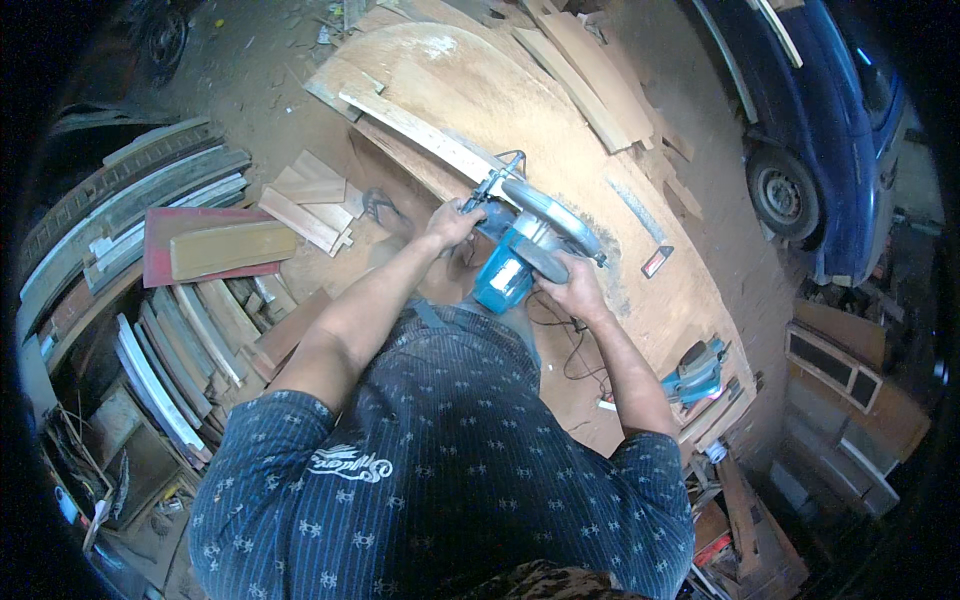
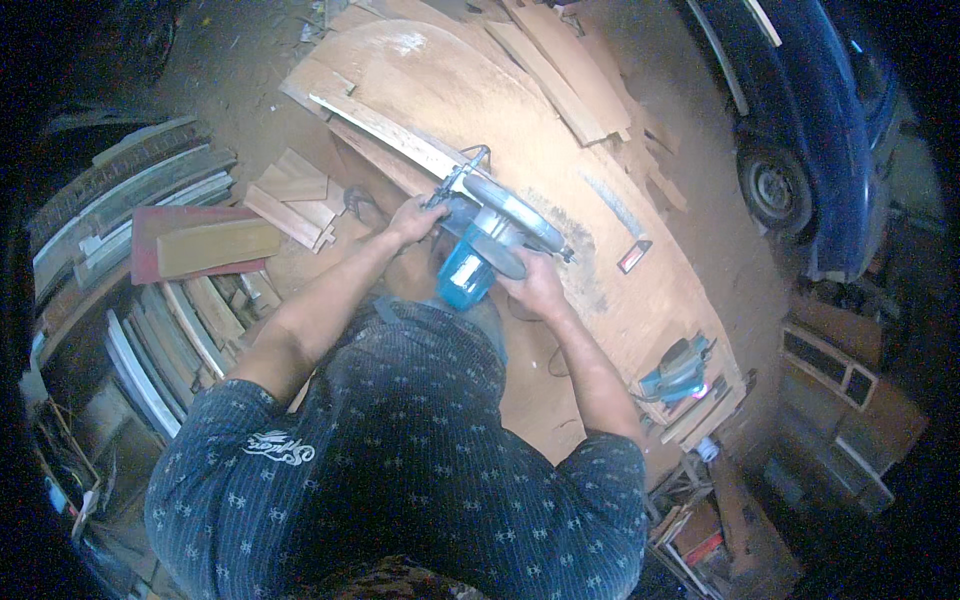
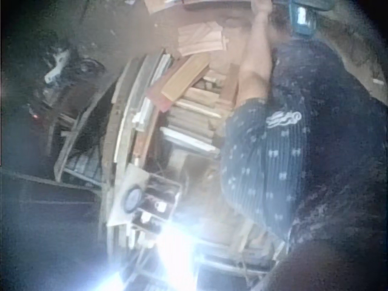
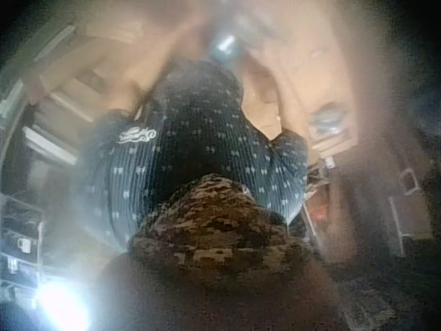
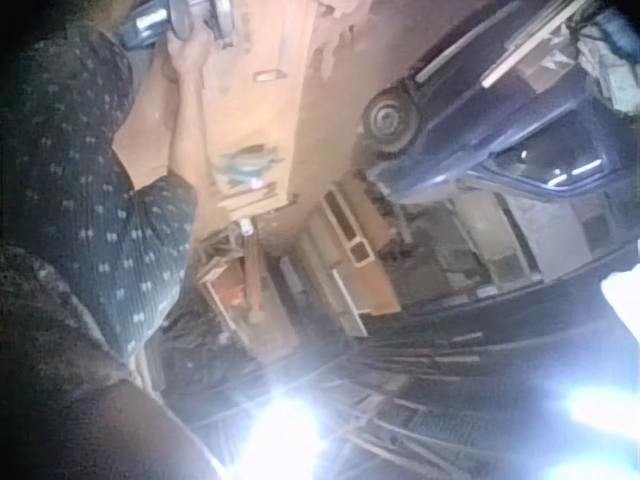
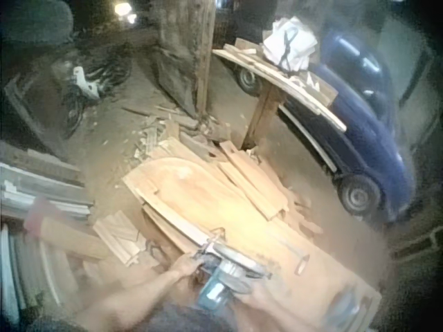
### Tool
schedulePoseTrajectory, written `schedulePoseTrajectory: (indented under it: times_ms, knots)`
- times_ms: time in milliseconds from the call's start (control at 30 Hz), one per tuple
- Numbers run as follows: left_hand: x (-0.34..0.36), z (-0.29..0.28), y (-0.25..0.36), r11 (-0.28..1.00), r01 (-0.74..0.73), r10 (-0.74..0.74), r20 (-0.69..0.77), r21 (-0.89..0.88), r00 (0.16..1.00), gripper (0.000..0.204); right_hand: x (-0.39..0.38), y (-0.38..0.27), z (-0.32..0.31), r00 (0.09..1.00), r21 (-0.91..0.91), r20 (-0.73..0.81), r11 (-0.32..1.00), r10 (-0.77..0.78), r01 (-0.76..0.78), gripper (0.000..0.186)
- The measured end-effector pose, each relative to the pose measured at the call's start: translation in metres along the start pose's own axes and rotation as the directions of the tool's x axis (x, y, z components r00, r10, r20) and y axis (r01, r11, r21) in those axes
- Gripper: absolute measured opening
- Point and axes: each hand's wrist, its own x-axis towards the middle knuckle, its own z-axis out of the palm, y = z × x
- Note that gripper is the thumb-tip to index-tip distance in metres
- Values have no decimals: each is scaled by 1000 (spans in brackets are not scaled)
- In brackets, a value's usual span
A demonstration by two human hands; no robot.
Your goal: The person uses a handheld circular saw to cut several pieces of light-colored wood on a workbench. They repeatedly position the wood, cut it, and then inspect the cut pieces before moving them aside.
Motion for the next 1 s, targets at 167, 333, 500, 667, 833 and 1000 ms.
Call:
schedulePoseTrajectory:
  times_ms: [167, 333, 500, 667, 833, 1000]
  knots:
    - [1, -13, -2, 1000, -4, 4, 17, 12, 1000, 37, 9, -17, 2, 999, -85, -17, 996, -43, 42, 32]
    - [21, -19, -19, 996, 3, -3, -1, 90, 1000, 45, 17, -21, 7, 1000, -89, 10, 996, -19, 20, 33]
    - [32, -28, -28, 995, -44, 44, -6, 93, 999, 46, 28, -24, 16, 1000, -110, 14, 994, -3, 5, 33]
    - [41, -42, -34, 993, -57, 58, -9, 103, 998, 43, 37, -28, 25, 999, -180, -4, 983, -49, 48, 27]
    - [46, -61, -34, 995, -55, 55, 8, 87, 998, 42, 51, -39, 35, 997, -192, -38, 979, -74, 66, 28]
    - [53, -74, -36, 997, -62, 62, 16, 44, 998, 43, 63, -43, 43, 999, -187, -15, 982, -33, 30, 32]
